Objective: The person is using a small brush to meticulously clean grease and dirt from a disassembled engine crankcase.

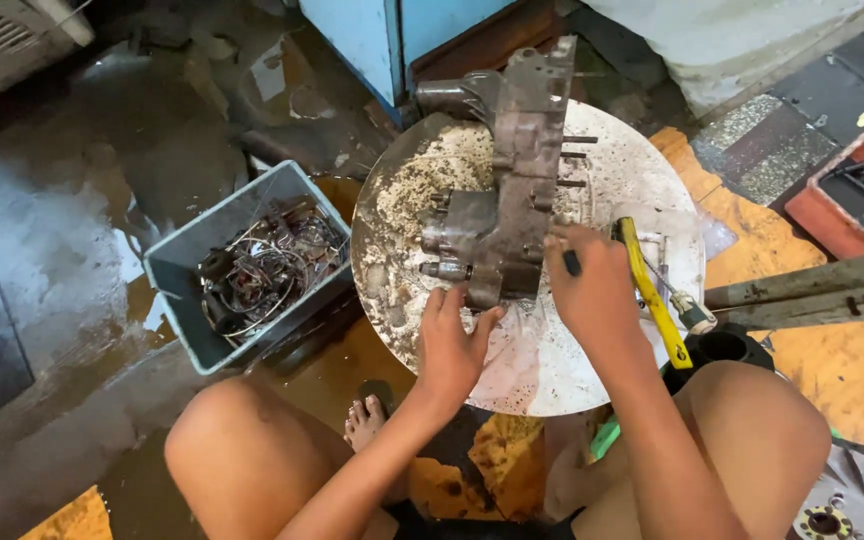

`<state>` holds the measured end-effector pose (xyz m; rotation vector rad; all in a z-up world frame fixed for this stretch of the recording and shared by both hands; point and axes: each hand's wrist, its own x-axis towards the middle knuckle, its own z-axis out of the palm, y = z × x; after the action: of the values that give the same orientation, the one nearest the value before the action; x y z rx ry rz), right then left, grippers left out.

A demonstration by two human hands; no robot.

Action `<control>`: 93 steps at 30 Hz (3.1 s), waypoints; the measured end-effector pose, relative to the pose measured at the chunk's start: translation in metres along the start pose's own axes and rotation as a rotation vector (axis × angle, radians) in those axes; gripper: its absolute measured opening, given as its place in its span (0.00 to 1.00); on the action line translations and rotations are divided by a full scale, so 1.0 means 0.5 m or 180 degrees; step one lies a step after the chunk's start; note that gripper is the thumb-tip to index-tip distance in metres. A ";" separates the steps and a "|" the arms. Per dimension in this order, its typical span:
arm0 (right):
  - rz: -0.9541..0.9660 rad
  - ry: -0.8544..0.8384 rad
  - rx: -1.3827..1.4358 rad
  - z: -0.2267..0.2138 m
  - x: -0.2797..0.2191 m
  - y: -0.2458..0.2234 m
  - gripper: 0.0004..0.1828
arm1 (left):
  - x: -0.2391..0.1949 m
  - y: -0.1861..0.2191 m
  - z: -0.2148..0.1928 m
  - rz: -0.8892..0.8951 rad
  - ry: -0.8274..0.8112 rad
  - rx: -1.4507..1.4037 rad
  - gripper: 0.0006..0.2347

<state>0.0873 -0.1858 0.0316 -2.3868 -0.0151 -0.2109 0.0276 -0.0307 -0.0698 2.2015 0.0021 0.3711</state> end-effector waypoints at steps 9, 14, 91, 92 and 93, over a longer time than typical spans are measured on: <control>-0.1603 0.0354 -0.0027 -0.056 -0.084 -0.027 0.13 | 0.011 0.066 -0.060 0.0433 -0.0752 0.1553 0.25; -0.1731 -0.0016 -0.0093 -0.046 -0.107 -0.018 0.09 | 0.009 0.075 -0.062 0.0551 -0.1024 0.1970 0.23; -0.0829 -0.1677 0.0005 -0.089 -0.122 0.024 0.08 | 0.016 0.092 -0.085 0.0748 -0.2512 0.2575 0.48; -0.1028 -0.1274 0.0206 -0.097 -0.126 0.018 0.08 | 0.015 0.094 -0.085 0.0708 -0.2551 0.2525 0.48; -0.1253 -0.0861 0.0408 -0.103 -0.124 0.010 0.10 | 0.020 0.095 -0.087 0.0662 -0.2560 0.2487 0.47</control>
<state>0.0189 -0.2215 0.0558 -2.2469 -0.6095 -0.0654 0.0195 -0.0246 -0.0055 2.9798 -0.6128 -0.5207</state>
